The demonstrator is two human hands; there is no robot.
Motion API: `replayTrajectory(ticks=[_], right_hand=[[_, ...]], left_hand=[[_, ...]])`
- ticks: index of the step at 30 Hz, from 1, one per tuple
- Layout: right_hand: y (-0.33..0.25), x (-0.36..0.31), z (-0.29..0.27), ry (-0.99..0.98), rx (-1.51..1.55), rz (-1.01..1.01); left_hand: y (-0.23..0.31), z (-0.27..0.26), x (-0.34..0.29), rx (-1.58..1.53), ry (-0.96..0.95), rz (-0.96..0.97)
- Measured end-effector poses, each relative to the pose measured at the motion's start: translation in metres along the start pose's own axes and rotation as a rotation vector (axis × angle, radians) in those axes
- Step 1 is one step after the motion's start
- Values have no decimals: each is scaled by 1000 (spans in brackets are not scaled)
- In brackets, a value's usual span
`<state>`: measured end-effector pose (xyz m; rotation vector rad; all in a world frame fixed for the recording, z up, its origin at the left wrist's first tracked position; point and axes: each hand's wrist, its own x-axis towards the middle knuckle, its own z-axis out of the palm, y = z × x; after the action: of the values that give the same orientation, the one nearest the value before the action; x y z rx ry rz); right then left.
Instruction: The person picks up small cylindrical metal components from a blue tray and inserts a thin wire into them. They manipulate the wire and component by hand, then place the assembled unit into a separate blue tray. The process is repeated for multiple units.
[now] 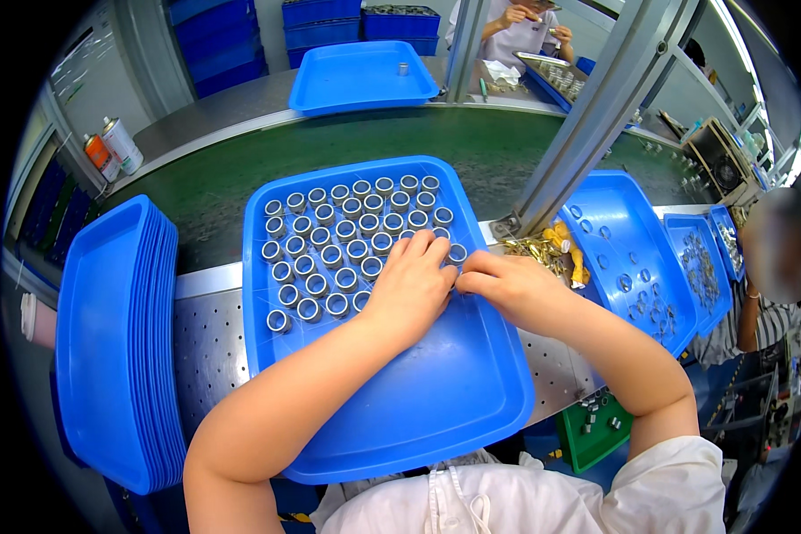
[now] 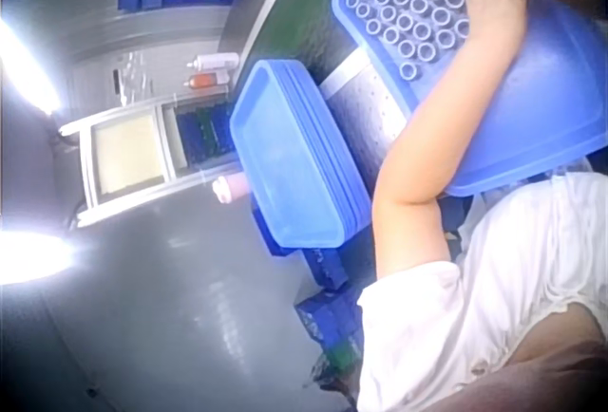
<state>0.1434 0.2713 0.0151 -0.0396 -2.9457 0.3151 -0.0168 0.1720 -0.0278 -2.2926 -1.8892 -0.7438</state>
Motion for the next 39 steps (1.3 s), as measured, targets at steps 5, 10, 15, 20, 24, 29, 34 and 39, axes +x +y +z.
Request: replayTrajectory(ticks=[5, 10, 15, 20, 24, 29, 34, 39], right_hand=[[9, 3, 14, 63, -155, -107], [8, 6, 15, 88, -163, -89], [5, 7, 12, 118, -125, -103], [-5, 7, 2, 136, -59, -21], [-10, 17, 8, 128, -27, -54], [-19, 33, 15, 88, -39, -89], [-24, 49, 28, 67, -73, -150], [-21, 59, 41, 99, -94, -157]], left_hand=[[-2, -5, -2, -14, -12, -24], [-5, -13, -3, -11, 24, -23], [-15, -46, -11, -154, -43, -73], [-36, -96, -42, -187, -83, -245], [-32, -91, -61, -167, -136, -185], [-30, -90, -69, -105, -76, -179], [-35, -96, -77, -116, -113, -230], [-30, -78, -73, -42, -92, -154]])
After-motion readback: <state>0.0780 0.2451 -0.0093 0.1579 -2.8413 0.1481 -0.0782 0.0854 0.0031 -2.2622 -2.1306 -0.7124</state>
